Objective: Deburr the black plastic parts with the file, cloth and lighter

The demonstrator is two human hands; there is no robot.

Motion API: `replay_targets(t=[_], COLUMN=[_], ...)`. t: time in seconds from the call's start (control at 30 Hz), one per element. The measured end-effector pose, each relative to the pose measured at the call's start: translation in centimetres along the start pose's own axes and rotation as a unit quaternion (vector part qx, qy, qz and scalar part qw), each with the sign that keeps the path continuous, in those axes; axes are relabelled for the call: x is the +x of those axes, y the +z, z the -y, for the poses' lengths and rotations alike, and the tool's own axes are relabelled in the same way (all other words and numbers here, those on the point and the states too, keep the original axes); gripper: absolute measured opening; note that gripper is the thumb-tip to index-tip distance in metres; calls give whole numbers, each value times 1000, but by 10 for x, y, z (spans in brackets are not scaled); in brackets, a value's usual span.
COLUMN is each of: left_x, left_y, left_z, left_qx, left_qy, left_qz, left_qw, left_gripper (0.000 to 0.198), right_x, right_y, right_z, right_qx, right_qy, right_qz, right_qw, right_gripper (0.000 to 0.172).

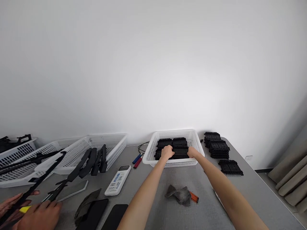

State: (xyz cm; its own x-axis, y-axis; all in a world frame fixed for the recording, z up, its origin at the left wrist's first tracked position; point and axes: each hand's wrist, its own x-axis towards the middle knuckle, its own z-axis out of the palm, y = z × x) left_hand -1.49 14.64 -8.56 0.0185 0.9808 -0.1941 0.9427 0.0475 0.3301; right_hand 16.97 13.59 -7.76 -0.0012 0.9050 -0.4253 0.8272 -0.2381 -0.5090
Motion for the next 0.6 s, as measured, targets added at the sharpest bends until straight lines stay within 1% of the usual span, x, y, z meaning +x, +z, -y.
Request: replay_targets(t=[0.1,0.23,0.37,0.6], left_x=[4,10,13,17], left_y=[4,6,6,9], left_z=[1,4,6,9], left_qx=[35,57,46,9], left_qy=[-4,-15,-22,-22], left_qz=[6,0,3,20], left_qw=[999,998,999,1000], left_gripper=[37,37,36,36], right_x=[4,9,12,16], right_y=[2,3,5,6], right_z=[-2,-3,-4,-8], right_qx=[-6,-5,4,17], right_qy=[16,28,30,32], right_qz=[33,51,55,49], right_qw=[999,998,998,998], right_gripper=[36,37,35,36])
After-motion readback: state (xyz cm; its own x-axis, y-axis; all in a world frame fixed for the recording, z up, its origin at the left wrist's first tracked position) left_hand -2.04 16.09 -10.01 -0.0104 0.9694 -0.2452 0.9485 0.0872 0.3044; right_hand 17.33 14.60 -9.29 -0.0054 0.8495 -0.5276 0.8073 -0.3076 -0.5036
